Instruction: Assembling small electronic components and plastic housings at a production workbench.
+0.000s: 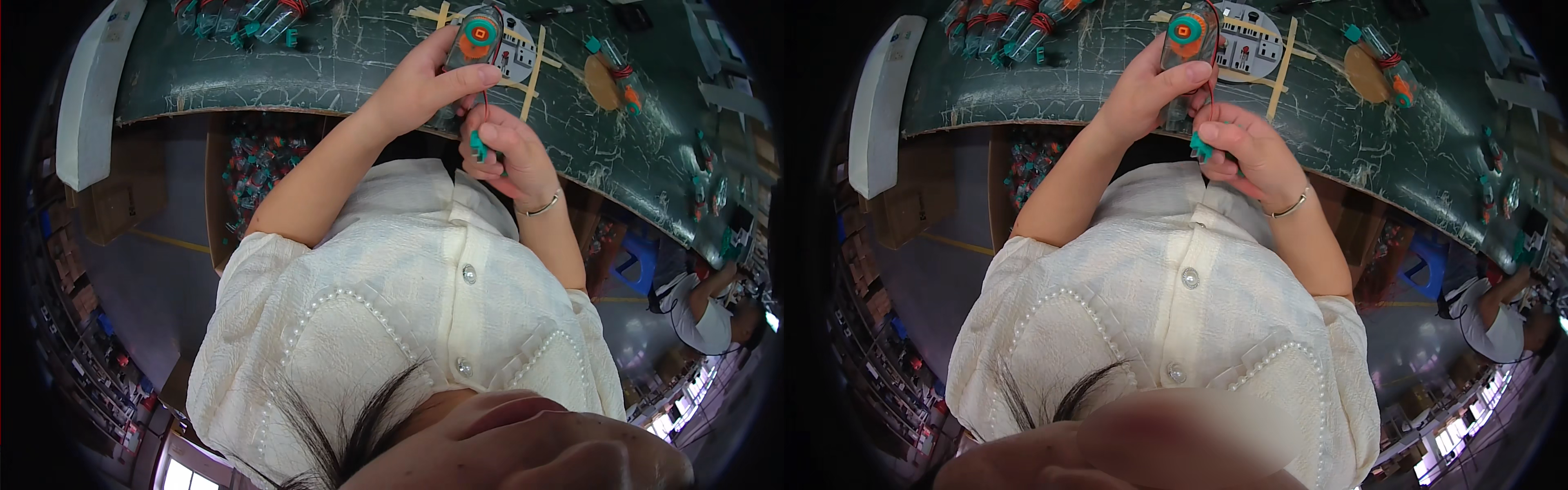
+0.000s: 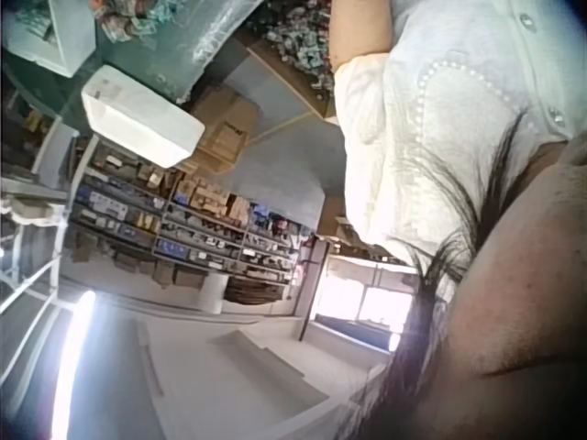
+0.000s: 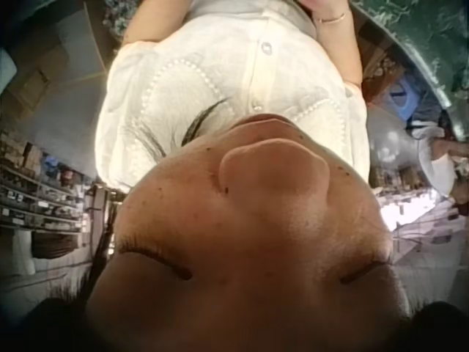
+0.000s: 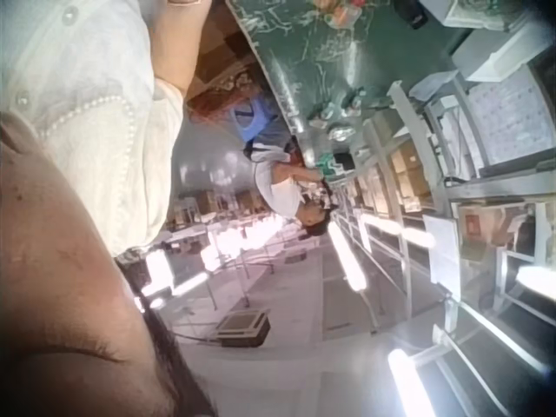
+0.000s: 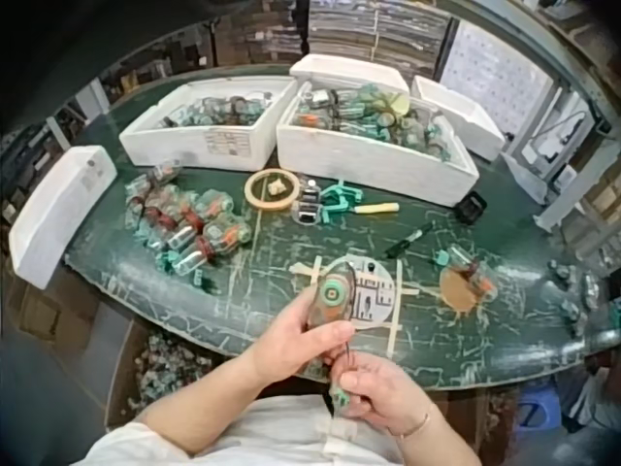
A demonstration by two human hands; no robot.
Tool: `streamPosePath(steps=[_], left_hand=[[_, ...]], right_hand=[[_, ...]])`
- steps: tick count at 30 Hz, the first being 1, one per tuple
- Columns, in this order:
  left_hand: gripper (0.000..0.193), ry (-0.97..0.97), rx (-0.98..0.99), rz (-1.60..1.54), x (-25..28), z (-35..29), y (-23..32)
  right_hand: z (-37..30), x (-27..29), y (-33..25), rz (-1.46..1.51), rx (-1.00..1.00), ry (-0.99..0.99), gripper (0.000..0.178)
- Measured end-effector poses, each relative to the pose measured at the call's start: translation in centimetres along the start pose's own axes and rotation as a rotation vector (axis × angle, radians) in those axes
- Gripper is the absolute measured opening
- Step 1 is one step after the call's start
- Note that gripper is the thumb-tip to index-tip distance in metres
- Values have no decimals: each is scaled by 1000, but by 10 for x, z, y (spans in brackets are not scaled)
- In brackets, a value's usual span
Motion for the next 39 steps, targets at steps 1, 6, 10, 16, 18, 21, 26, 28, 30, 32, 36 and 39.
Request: streamPosePath(steps=[1, 6, 10, 16, 18, 21, 26, 28, 30, 32, 36, 39], left_hand=[[33, -7, 4, -15, 0, 0, 0], [33, 13, -8, -56, 1, 2, -4], [34, 26, -1, -83, 1, 4, -6], [42, 55, 3, -139, 2, 5, -8], [36, 30, -13, -101, 2, 5, -6], [32, 7, -39, -40, 0, 3, -4], [32, 24, -43, -36, -1, 4, -6], [57, 28, -39, -45, 1, 5, -8], [58, 30, -33, -42, 1, 5, -9], [59, 32, -26, -40, 1, 5, -9], [61, 39, -39, -50, 1, 4, -8], [61, 35, -41, -40, 1, 4, -8]], right_hand=[[-1, 2, -5, -149, 47, 120, 15], [-8, -1, -29, -558, 153, 327, 16], [-11, -7, -39, -815, 376, 297, 18], [-13, -4, -58, -1070, 635, 388, 18], [-13, -5, -69, -1345, 843, 520, 19], [-11, 0, -73, -1357, 881, 537, 21], [-3, 5, -75, -1399, 889, 552, 23], [-1, 5, -75, -1402, 911, 555, 23], [-1, 4, -75, -1439, 908, 568, 24], [0, 2, -75, -1453, 908, 566, 25], [-2, -2, -76, -1548, 949, 550, 27], [1, 2, -72, -1549, 1027, 484, 25]])
Point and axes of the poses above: each hand's wrist, its own z-axis towards the middle knuckle, its own x-axis out of the back of the hand, y = z × x, the point moved 4 cm from there along z, towards the middle knuckle, and after that the axes turned 14 degrees about y, right-handed, at the moved point
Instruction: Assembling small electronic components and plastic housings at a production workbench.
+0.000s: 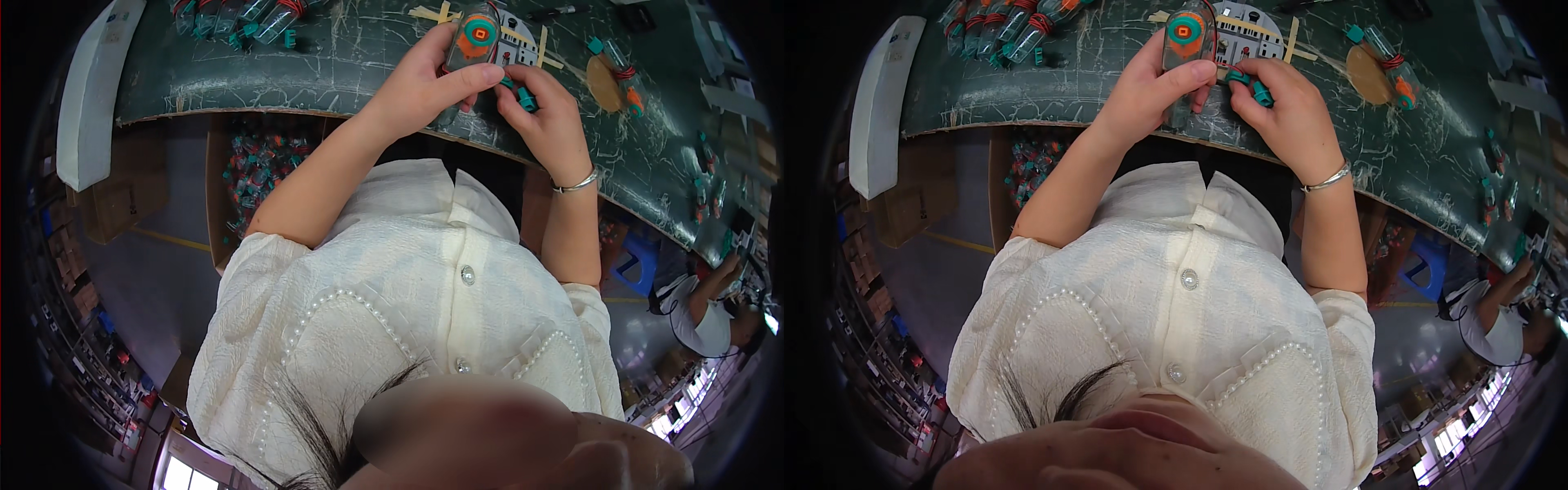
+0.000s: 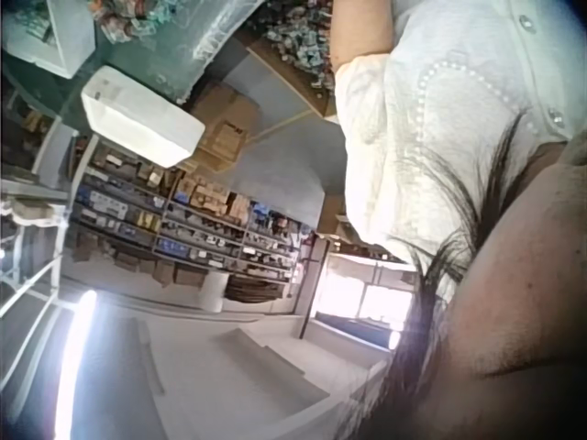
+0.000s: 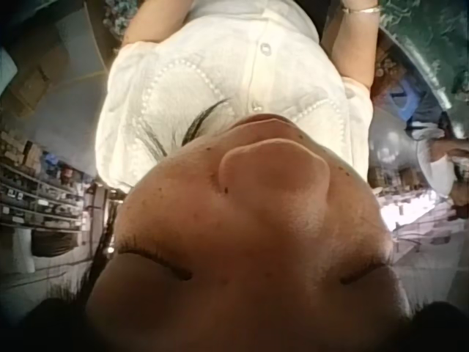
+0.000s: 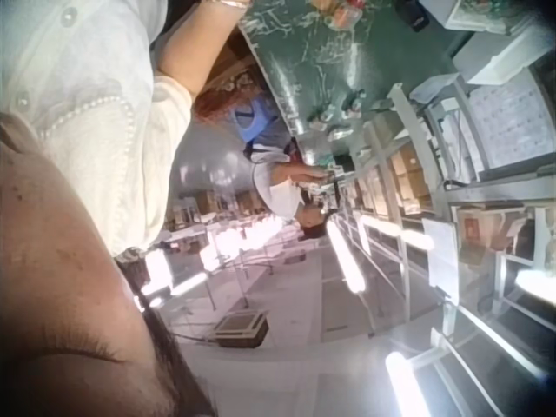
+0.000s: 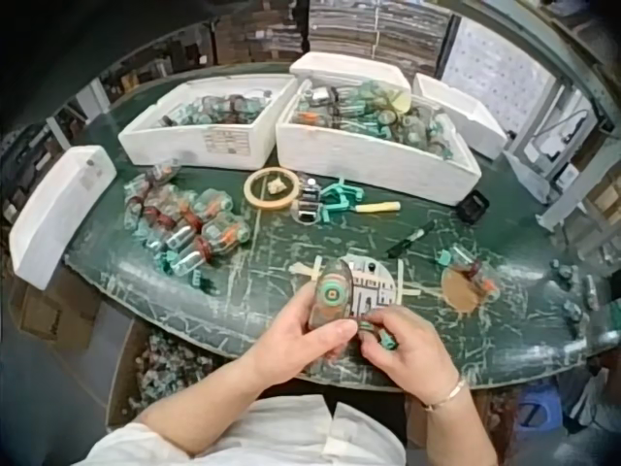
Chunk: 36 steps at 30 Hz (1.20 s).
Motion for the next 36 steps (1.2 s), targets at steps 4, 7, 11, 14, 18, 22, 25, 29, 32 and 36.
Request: streamPosePath(steps=[4, 7, 11, 14, 18, 22, 25, 29, 32, 36], left_hand=[[60, -7, -5, 12, 0, 0, 0], [58, -15, -22, 38, -1, -1, 1], [57, -5, -29, 51, -1, -1, 0], [58, -2, -29, 36, 0, 0, -1], [58, 11, -7, 4, 0, -1, 0], [57, 11, -9, -20, -1, 0, 1], [58, 8, -16, 0, 0, -1, 1], [57, 18, -40, 43, -1, -2, 1], [55, -4, -50, 56, -2, -2, 0], [53, 3, -36, 30, -1, -2, 1]], right_hand=[[1, 1, -5, -30, 51, 28, 23], [3, 2, -7, -58, 80, 104, 22], [3, 2, -6, -53, 63, 105, 22], [4, 2, -6, -55, 34, 99, 22], [5, 1, -7, -58, 28, 95, 21], [3, 0, -7, -67, 24, 101, 22], [0, 0, -6, -79, 20, 109, 22], [-4, -1, 2, 7, -28, 123, 24], [-4, -2, 3, 26, -40, 121, 26], [-2, -1, 2, 27, -57, 98, 26]])
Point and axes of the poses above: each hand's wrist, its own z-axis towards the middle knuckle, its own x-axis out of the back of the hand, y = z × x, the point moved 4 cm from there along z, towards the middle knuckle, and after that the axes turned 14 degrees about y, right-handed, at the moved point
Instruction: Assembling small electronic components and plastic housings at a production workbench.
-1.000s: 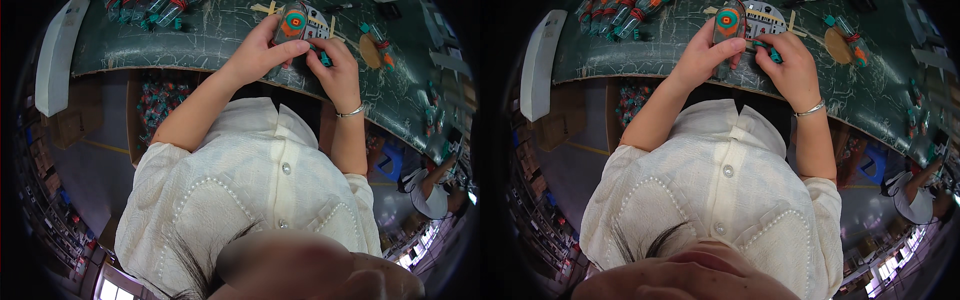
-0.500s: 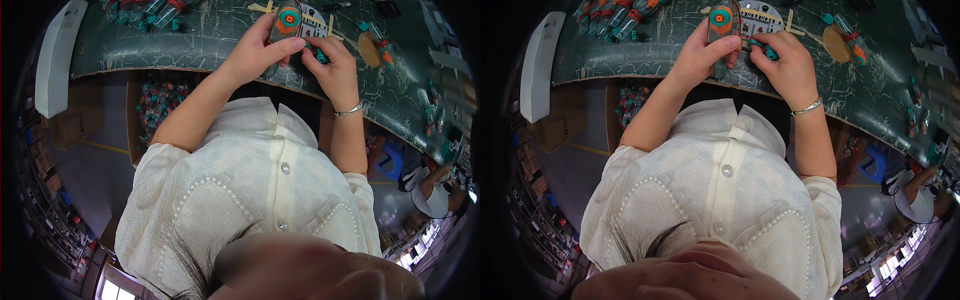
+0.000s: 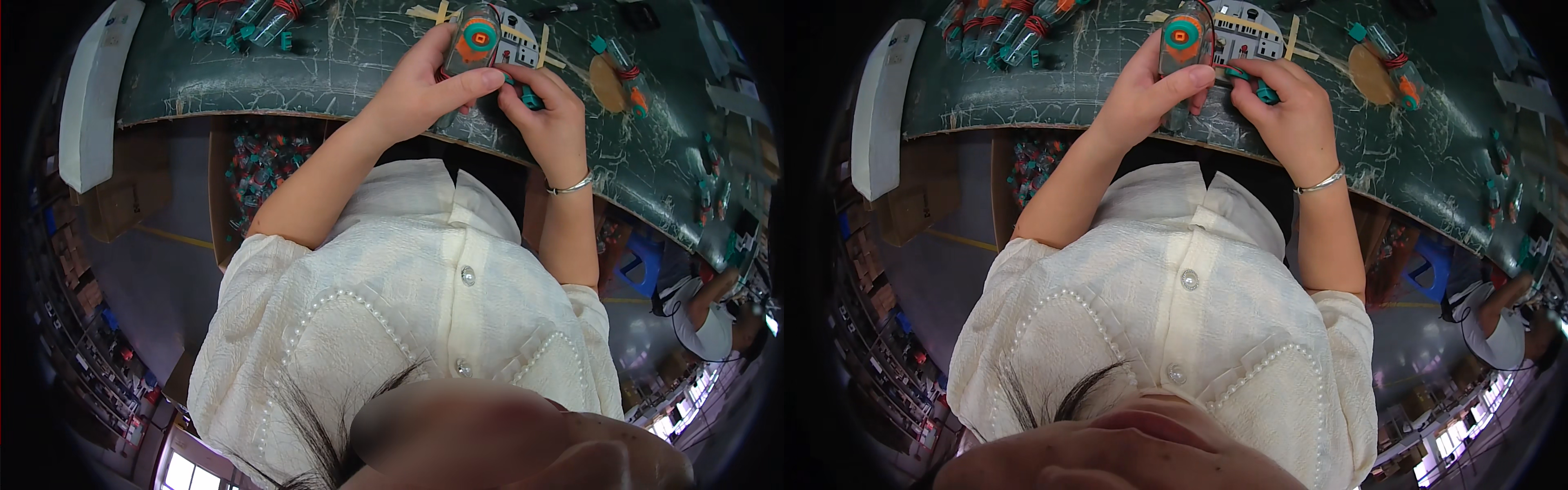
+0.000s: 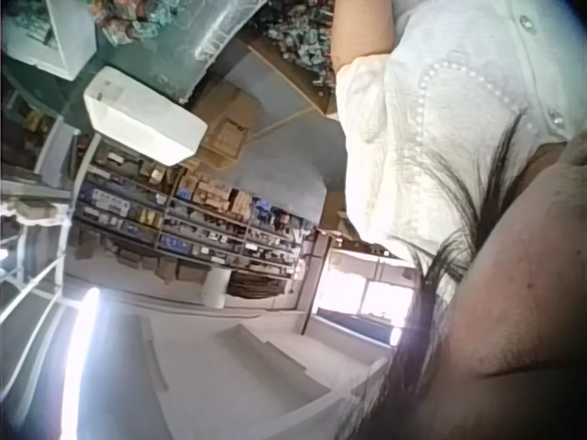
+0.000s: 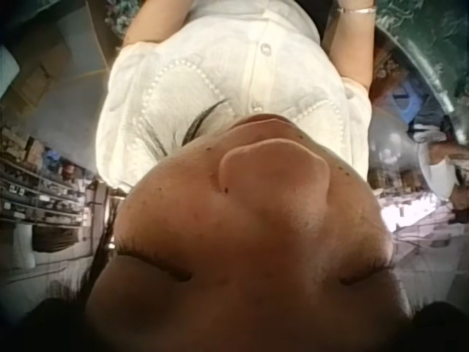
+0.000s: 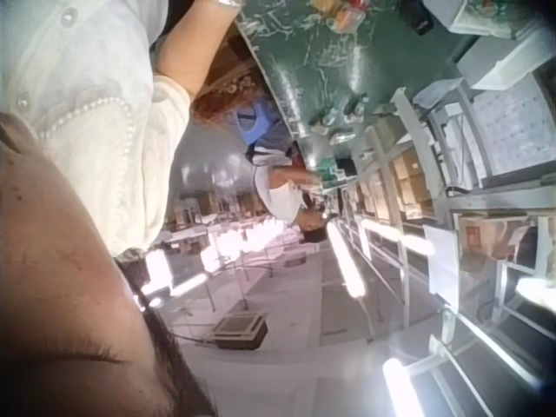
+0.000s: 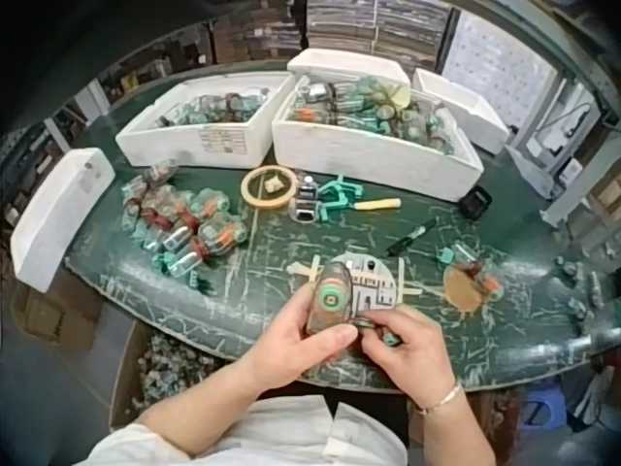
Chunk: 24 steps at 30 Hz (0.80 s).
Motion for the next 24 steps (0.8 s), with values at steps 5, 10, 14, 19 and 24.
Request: streamPosePath(steps=[5, 10, 14, 19, 24], left_hand=[[52, 3, -1, 20, -1, 1, 0], [53, -5, 2, 15, -2, 1, 0], [52, -5, 0, 13, -2, 1, 1], [52, -7, -10, 23, -3, 0, 0], [54, 0, -14, 16, -2, 0, 1]], right_hand=[[-1, -2, 4, 29, -25, 26, 26], [-4, -3, 5, 64, -30, 50, 25], [-5, -3, 5, 62, -42, 53, 25], [-7, -4, 10, 64, -59, 56, 26], [-7, -5, 13, 99, -108, 32, 27]])
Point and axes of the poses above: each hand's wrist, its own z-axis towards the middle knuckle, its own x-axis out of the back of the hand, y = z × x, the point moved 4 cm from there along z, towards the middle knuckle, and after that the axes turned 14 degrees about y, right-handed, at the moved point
